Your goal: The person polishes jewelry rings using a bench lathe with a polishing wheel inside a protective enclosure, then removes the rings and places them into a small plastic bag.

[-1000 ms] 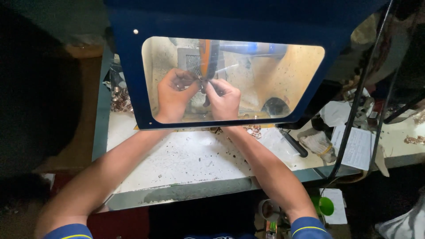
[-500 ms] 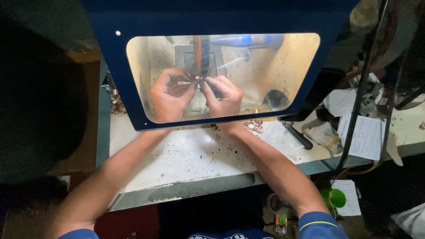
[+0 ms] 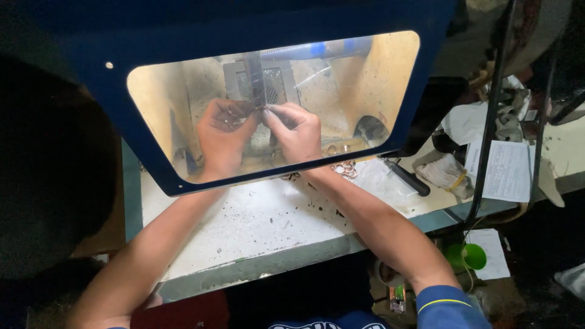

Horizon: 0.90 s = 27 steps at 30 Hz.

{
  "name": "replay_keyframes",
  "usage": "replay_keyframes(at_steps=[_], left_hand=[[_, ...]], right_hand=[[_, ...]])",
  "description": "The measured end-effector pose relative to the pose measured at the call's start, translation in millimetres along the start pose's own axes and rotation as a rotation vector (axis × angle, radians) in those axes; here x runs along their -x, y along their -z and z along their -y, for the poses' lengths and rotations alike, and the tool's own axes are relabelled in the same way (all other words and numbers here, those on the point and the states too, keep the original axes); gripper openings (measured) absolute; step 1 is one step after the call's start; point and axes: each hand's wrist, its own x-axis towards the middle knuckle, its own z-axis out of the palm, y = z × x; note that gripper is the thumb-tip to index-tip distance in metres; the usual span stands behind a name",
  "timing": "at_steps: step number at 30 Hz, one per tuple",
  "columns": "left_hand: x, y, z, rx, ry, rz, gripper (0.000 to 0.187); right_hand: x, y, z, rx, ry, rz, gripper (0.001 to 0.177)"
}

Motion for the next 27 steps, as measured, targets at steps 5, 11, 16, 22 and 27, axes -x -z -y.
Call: replay_keyframes(at_steps=[5,11,16,22,27], left_hand=[[1.8,-0.8,-5.0,0.019,0.018,-0.014,0.028],[-0.1,5.5,-5.1,0.001,-0.003,-0.03,0.028],[2.4,10.4,-11.1,0.001,-0.024,-0.059,0.027],[10.1,9.1,-18.7,-0.049,-0.136,-0.016,0.025],[12.4,6.7,-8.2,-0.079,-0.157,-0.044,0.026]], right_hand=[[0.2,-4.2,7.2,-0.041,-0.017,-0.003,0.014],[1.2,-11.8,10.4,-0.068,-0.027,-0.018,0.014],[3.1,-16.7,19.2,-0.09,-0.046,-0.033,0.014],[6.1,-11.1,30.4,0.004,0.045,-0.07,0.012],[7.5,-0.8,23.5,0.254,0.296,-0.026,0.01]])
